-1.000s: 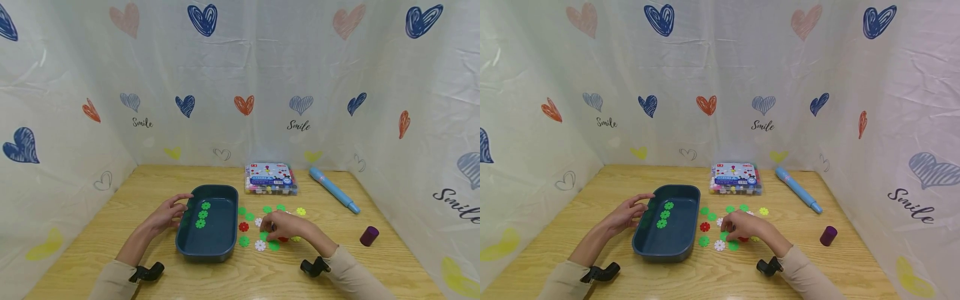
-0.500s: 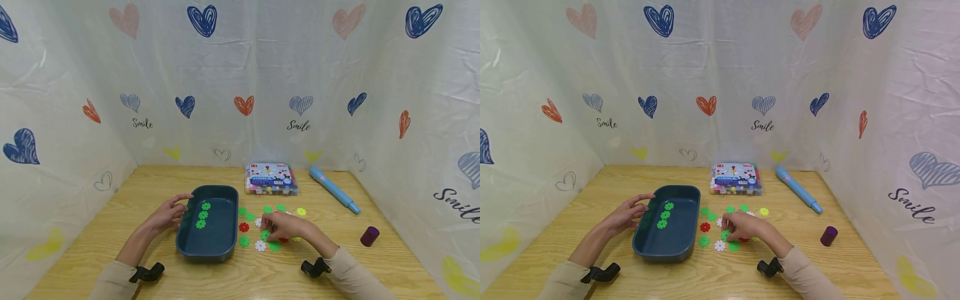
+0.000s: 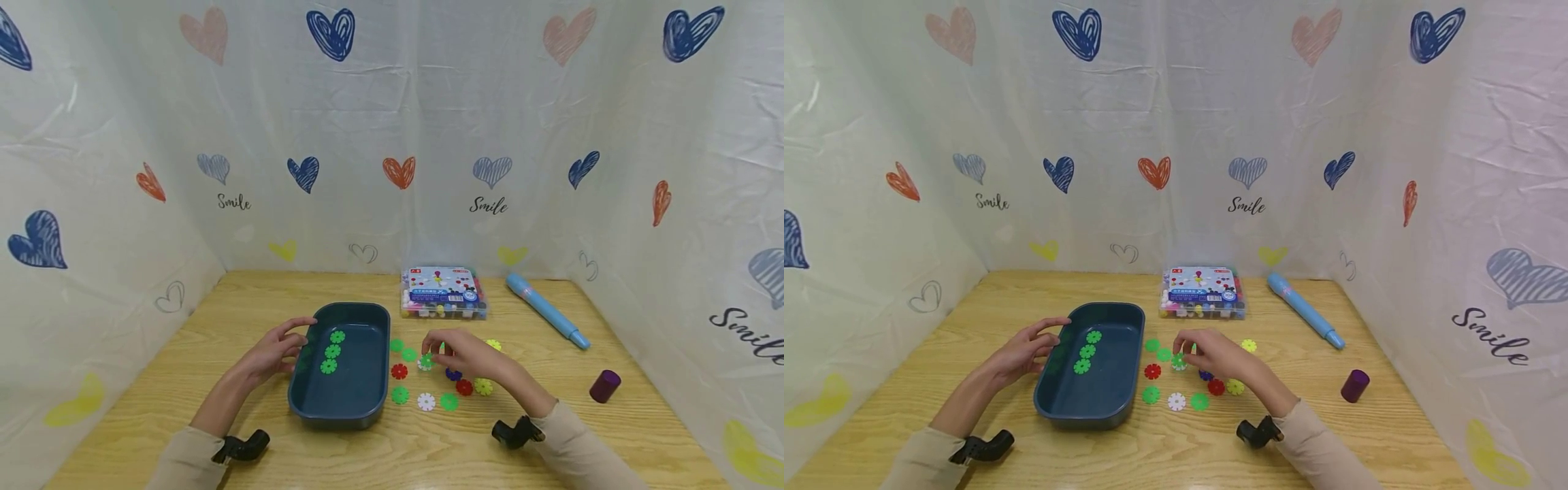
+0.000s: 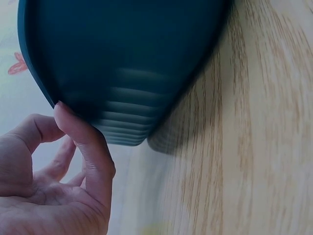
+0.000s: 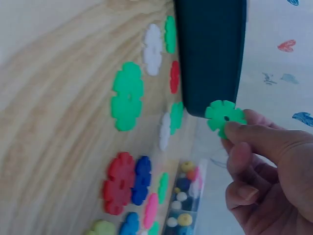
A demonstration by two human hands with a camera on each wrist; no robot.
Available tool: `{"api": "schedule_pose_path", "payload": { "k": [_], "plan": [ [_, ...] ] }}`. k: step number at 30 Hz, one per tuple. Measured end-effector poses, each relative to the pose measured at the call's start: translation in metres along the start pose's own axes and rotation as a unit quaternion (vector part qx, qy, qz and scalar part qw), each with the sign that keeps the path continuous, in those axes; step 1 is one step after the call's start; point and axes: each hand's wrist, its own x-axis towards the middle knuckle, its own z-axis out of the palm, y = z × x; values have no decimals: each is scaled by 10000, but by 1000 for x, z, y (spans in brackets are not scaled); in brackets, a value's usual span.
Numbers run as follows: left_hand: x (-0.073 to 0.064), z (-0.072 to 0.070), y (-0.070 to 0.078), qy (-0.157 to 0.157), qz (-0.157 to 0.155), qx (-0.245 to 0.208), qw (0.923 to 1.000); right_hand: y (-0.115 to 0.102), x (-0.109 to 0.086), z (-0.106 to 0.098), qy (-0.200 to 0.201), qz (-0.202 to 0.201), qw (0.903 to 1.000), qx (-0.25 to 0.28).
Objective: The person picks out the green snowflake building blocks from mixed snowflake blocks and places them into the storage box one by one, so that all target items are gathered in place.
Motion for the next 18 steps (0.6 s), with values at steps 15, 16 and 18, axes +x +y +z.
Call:
{"api": "schedule_pose_path", "payload": {
  "k": [15, 16, 18],
  "plan": [
    [0, 0, 1, -23, -3, -12, 10000, -14, 25, -18, 471, -1034, 9927, -409],
    [-1, 0, 1, -29, -4, -21, 10000, -16, 27, -20, 420, -1102, 9919, -467],
    [0, 0, 1, -32, -7, -32, 10000, -19, 32, -22, 302, -1168, 9913, -522]
  ]
}}
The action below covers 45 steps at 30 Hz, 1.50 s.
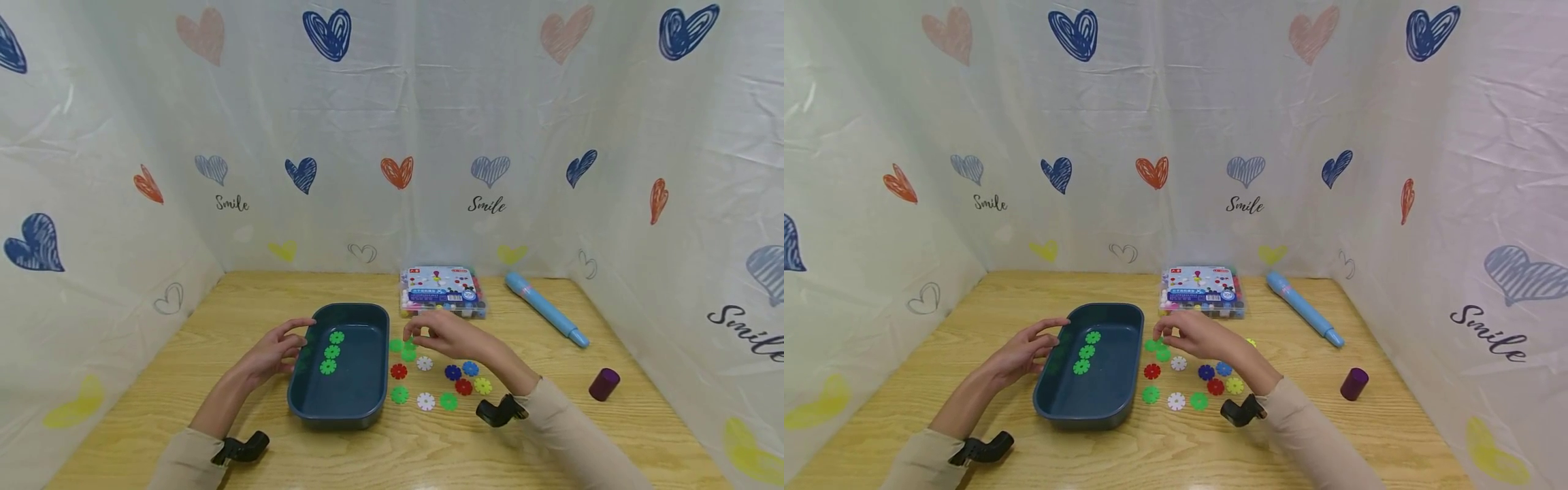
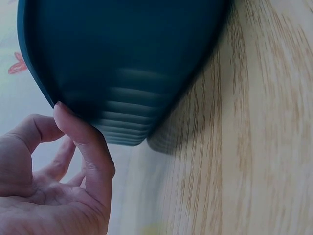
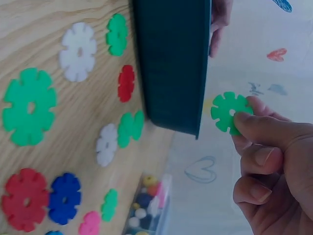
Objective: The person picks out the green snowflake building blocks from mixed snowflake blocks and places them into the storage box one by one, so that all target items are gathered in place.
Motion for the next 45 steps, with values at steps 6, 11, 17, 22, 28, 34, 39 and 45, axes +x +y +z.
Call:
{"api": "schedule_pose_path", "payload": {
  "k": [6, 11, 17, 22, 28, 34, 39, 45],
  "plan": [
    [2, 1, 0, 2, 1, 7, 10000, -12, 18, -5, -136, -217, 9995, -204],
    [3, 1, -1, -7, 6, 29, 10000, -24, 32, -9, -294, -216, 9985, -413],
    [4, 2, -1, 24, 7, 100, 9999, -35, 51, -9, -647, -222, 9958, -601],
    [-1, 0, -1, 31, 27, 147, 9999, -43, 74, -9, -923, -40, 9942, -542],
    [-9, -4, 0, 72, -20, 218, 9997, -48, 101, -3, -1106, -2, 9924, -533],
    [-3, -1, 3, -42, -10, 181, 9998, -48, 119, 2, -1143, 79, 9918, -572],
    [-1, 0, 4, -60, -36, 215, 9997, -48, 135, 11, -1334, -58, 9882, -750],
    [-1, 0, 3, -114, -15, 237, 9997, -50, 151, 24, -1677, 69, 9855, -264]
  ]
}}
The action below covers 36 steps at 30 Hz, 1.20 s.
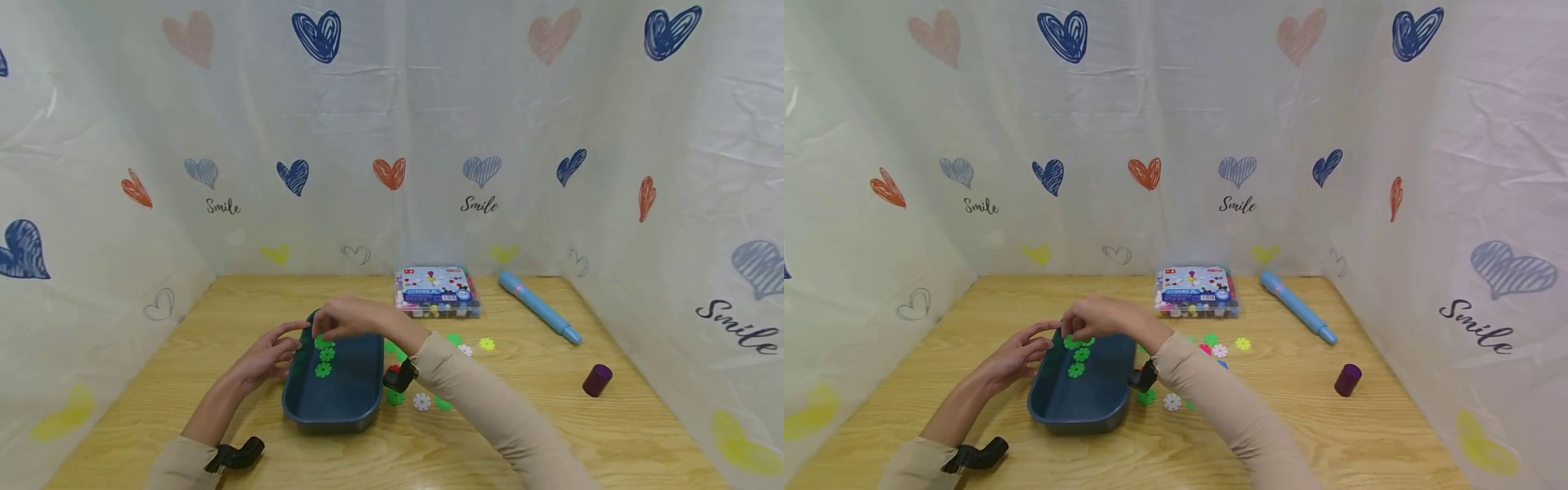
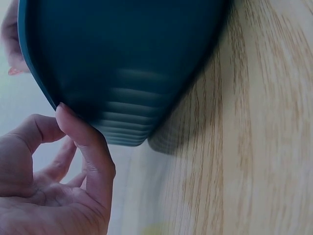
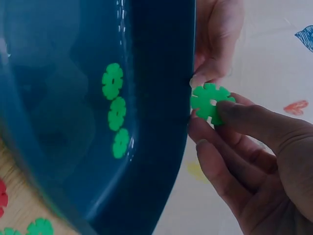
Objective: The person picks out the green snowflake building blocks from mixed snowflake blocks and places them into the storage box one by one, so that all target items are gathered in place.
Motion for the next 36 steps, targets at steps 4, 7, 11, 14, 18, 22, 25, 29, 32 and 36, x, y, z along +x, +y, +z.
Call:
{"api": "schedule_pose_path", "payload": {
  "k": [4, 7, 11, 14, 18, 22, 25, 29, 32, 36],
  "plan": [
    [0, 1, 1, -47, 74, 17, 10000, 0, 8, 3, -331, 320, 9979, 447],
    [0, 1, 2, -81, 120, 78, 9999, 2, 13, 6, -492, 530, 9946, 748],
    [-1, -1, 3, -90, 117, 132, 9998, 8, 18, 12, -682, 769, 9866, 1268],
    [-1, -1, 4, -52, 101, 148, 9998, 11, 21, 16, -748, 929, 9814, 1507],
    [0, -2, 6, -71, 128, 158, 9998, 14, 24, 21, -851, 1043, 9772, 1642],
    [-2, -1, 7, -110, 135, 130, 9998, 12, 28, 28, -1039, 1115, 9706, 1864],
    [-3, -1, 6, -106, 119, 111, 9998, 9, 31, 34, -1209, 1182, 9649, 2010],
    [-3, -1, 5, -68, 98, 84, 9999, 6, 33, 40, -1477, 1294, 9585, 2067],
    [-3, -1, 4, -12, 79, 75, 9999, 5, 34, 43, -1600, 1352, 9576, 1977],
    [-2, -1, 2, 19, 49, 82, 10000, 4, 35, 46, -1639, 1382, 9587, 1870]
  ]
}}
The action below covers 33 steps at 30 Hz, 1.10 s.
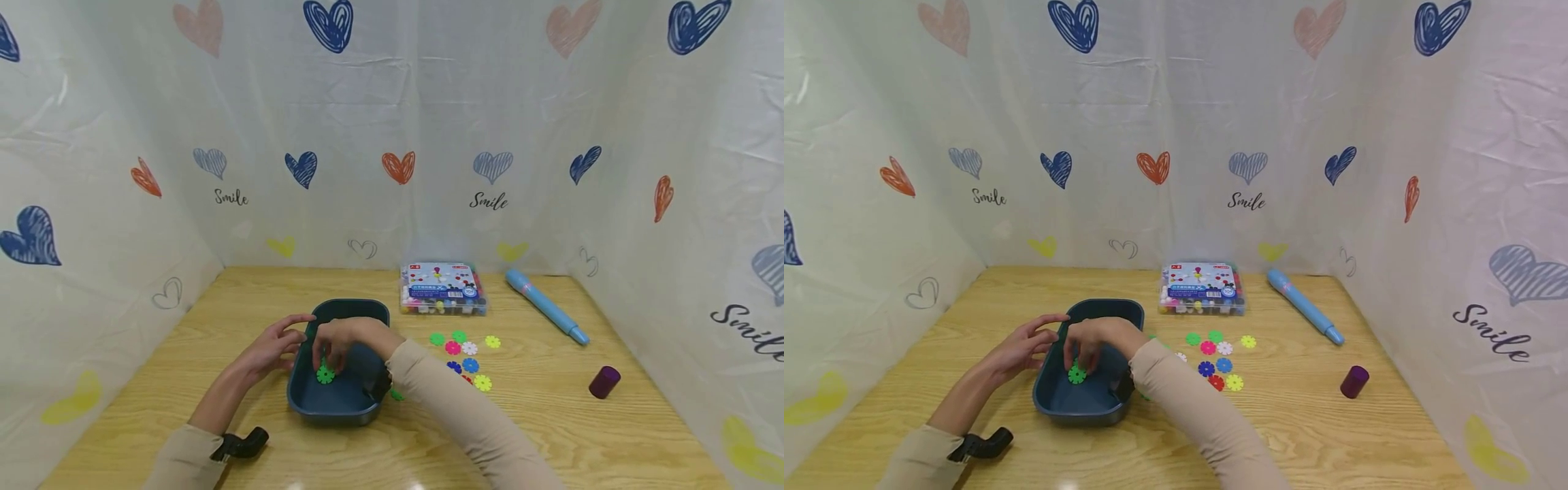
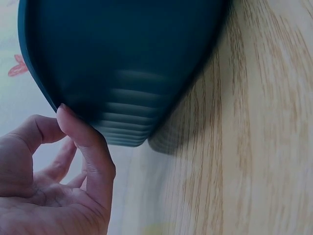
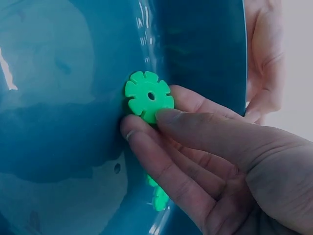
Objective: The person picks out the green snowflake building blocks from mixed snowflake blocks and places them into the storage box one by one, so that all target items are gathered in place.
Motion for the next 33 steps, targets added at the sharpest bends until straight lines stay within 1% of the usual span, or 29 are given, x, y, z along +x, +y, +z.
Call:
{"api": "schedule_pose_path", "payload": {
  "k": [3, 9, 14, 15, 18, 19, 22, 25, 29, 33],
  "plan": [
    [1, 0, -1, -36, 27, 21, 10000, 0, -1, 0, 18, -7, 10000, -22],
    [3, 0, -2, -64, 58, -51, 9999, -1, -8, -4, 192, -108, 9994, -275],
    [6, 2, -3, -74, 26, -139, 9999, -1, -21, -11, 396, -189, 9976, -533],
    [6, 3, -3, -25, -16, -183, 9998, 0, -25, -13, 425, -217, 9971, -588],
    [7, 4, -3, 28, -40, -159, 9999, 4, -39, -21, 514, -357, 9940, -896],
    [7, 4, -2, 91, -84, -159, 9998, 6, -45, -23, 529, -420, 9933, -936],
    [5, 4, -2, 123, -67, -51, 9999, 13, -63, -31, 600, -589, 9912, -1022],
    [4, 4, -1, 182, -92, -45, 9998, 23, -83, -36, 725, -611, 9901, -1039],
    [3, 4, -1, 190, -87, -26, 9998, 38, -112, -35, 1043, -545, 9878, -1022],
    [1, 3, 0, 201, -84, 23, 9998, 55, -139, -28, 1334, -521, 9860, -850]
  ]
}}
